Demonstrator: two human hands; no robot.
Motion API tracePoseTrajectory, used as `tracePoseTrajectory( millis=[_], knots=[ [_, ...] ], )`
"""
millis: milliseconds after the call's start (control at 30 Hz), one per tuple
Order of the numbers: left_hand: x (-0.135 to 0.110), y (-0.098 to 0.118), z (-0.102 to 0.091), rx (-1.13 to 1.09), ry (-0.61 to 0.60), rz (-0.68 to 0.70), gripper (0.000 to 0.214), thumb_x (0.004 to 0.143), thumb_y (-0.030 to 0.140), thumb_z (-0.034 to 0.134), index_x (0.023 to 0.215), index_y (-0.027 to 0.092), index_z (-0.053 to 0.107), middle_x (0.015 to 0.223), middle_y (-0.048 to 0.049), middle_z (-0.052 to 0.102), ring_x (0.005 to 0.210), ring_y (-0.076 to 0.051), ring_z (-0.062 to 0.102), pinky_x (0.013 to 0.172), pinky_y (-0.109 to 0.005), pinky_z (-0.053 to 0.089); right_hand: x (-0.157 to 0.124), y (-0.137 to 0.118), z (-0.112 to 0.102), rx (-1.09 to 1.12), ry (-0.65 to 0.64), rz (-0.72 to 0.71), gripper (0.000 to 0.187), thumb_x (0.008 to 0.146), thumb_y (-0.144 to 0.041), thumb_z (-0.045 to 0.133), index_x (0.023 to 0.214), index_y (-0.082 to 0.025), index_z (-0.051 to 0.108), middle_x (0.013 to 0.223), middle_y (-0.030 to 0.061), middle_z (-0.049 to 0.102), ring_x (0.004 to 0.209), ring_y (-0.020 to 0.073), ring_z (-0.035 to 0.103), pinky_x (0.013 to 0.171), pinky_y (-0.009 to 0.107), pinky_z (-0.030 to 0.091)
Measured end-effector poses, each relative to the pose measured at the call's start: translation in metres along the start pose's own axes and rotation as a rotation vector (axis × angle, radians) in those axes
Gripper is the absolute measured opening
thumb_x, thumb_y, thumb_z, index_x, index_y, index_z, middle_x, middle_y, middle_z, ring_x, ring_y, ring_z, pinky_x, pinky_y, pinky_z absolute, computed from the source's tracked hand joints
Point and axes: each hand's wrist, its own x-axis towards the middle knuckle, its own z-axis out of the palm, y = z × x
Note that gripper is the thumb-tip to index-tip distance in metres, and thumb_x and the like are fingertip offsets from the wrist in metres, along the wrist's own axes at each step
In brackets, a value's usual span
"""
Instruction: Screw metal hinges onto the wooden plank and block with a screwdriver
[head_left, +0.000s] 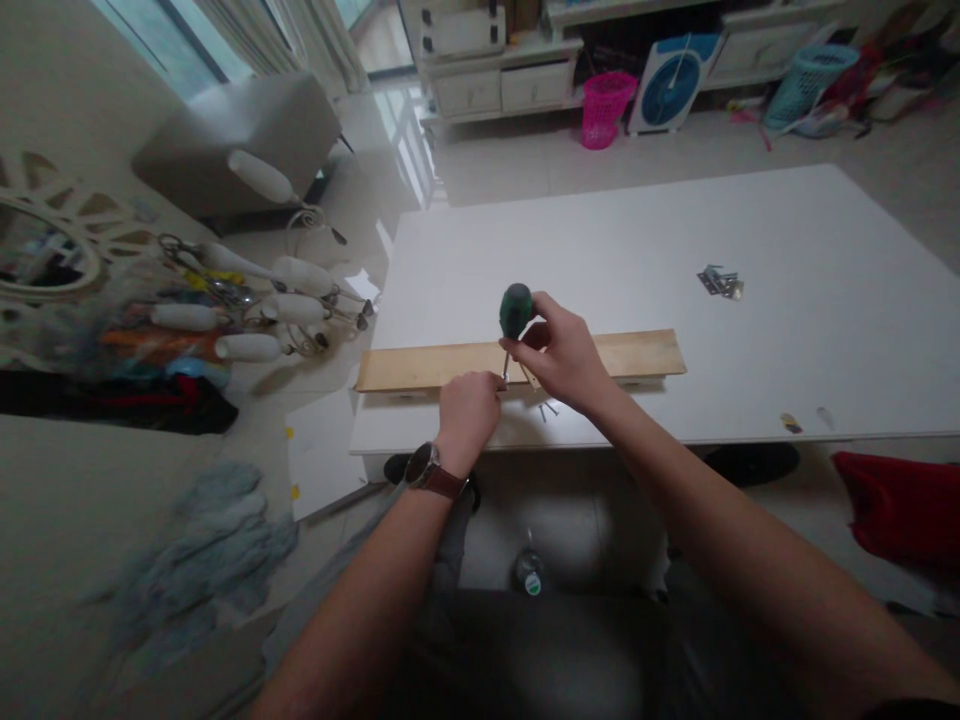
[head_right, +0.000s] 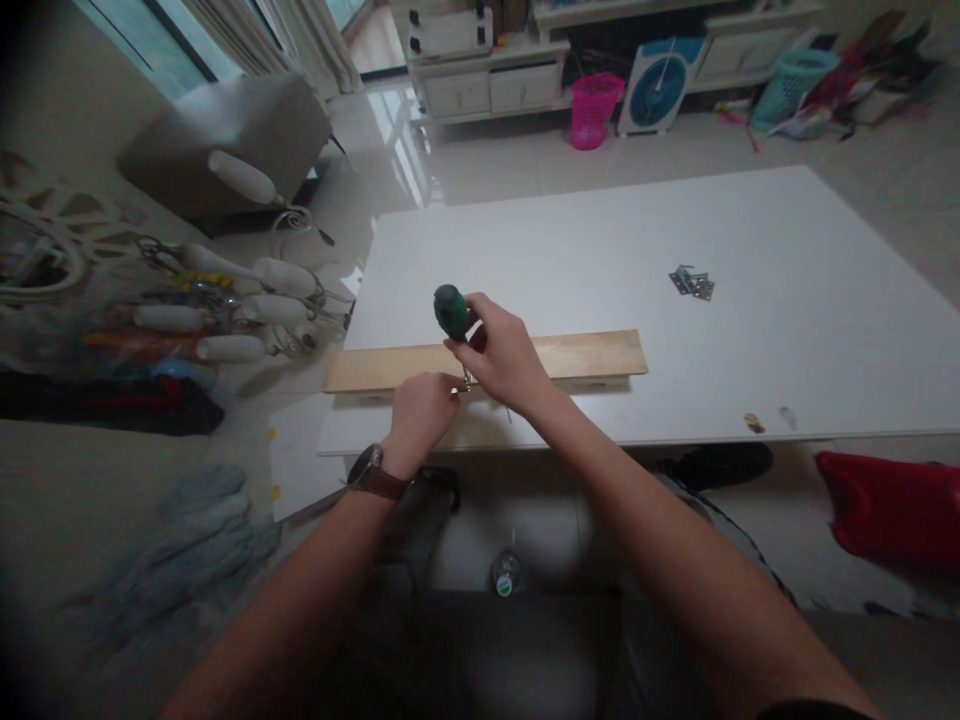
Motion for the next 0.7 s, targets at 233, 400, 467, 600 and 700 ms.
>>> tracePoseTrajectory(
  millis=[233,400,467,600,700],
  knots=[
    [0.0000,-0.0009,0.0003,0.005,0.004,0.006,0.038,0.096,0.017,0.056,0.117,0.030,0.084,0.105,-0.0125,0.082,0.103,-0.031,0.077,0.088,-0.040,0.058,-0.0010,0.0014,0.0010,0.001,0.035,0.064,0.029,0.081,-0.024,0.075,0.094,-0.027,0.050,0.079,-0.0036,0.065,0.064,0.0139,0.058,0.063,0.032,0.046],
    [-0.0001,0.0000,-0.0004,0.000,-0.007,0.002,0.039,0.096,0.017,0.055,0.119,0.030,0.084,0.107,-0.0130,0.081,0.105,-0.030,0.076,0.091,-0.039,0.058,-0.0007,0.0015,0.0028,0.124,-0.006,0.058,0.031,0.082,-0.018,0.065,0.109,-0.026,0.052,0.099,0.0004,0.071,0.066,0.0120,0.062,0.062,0.030,0.048],
    [-0.0003,0.0004,-0.0011,-0.005,-0.010,0.001,0.039,0.096,0.016,0.055,0.119,0.029,0.084,0.108,-0.0132,0.081,0.106,-0.030,0.076,0.093,-0.039,0.057,-0.0005,0.0020,0.0027,0.132,-0.020,0.055,0.031,0.083,-0.019,0.064,0.112,-0.025,0.053,0.102,0.0011,0.070,0.066,0.0119,0.062,0.062,0.030,0.050],
    [-0.0007,0.0006,-0.0026,-0.009,-0.014,-0.010,0.039,0.097,0.018,0.054,0.119,0.029,0.084,0.106,-0.0135,0.081,0.105,-0.029,0.076,0.092,-0.039,0.057,0.0000,0.0024,0.0019,-0.008,0.017,-0.003,0.021,0.081,-0.021,0.073,0.092,-0.024,0.056,0.090,-0.0006,0.066,0.067,0.0131,0.057,0.067,0.032,0.048],
    [-0.0005,0.0005,-0.0031,-0.004,-0.007,-0.003,0.038,0.097,0.018,0.054,0.118,0.030,0.084,0.105,-0.0132,0.081,0.104,-0.030,0.076,0.090,-0.039,0.057,0.0002,0.0020,0.0024,-0.049,0.037,0.001,0.023,0.081,-0.024,0.076,0.084,-0.024,0.054,0.081,-0.0011,0.061,0.068,0.0150,0.055,0.066,0.034,0.046]
  ],
)
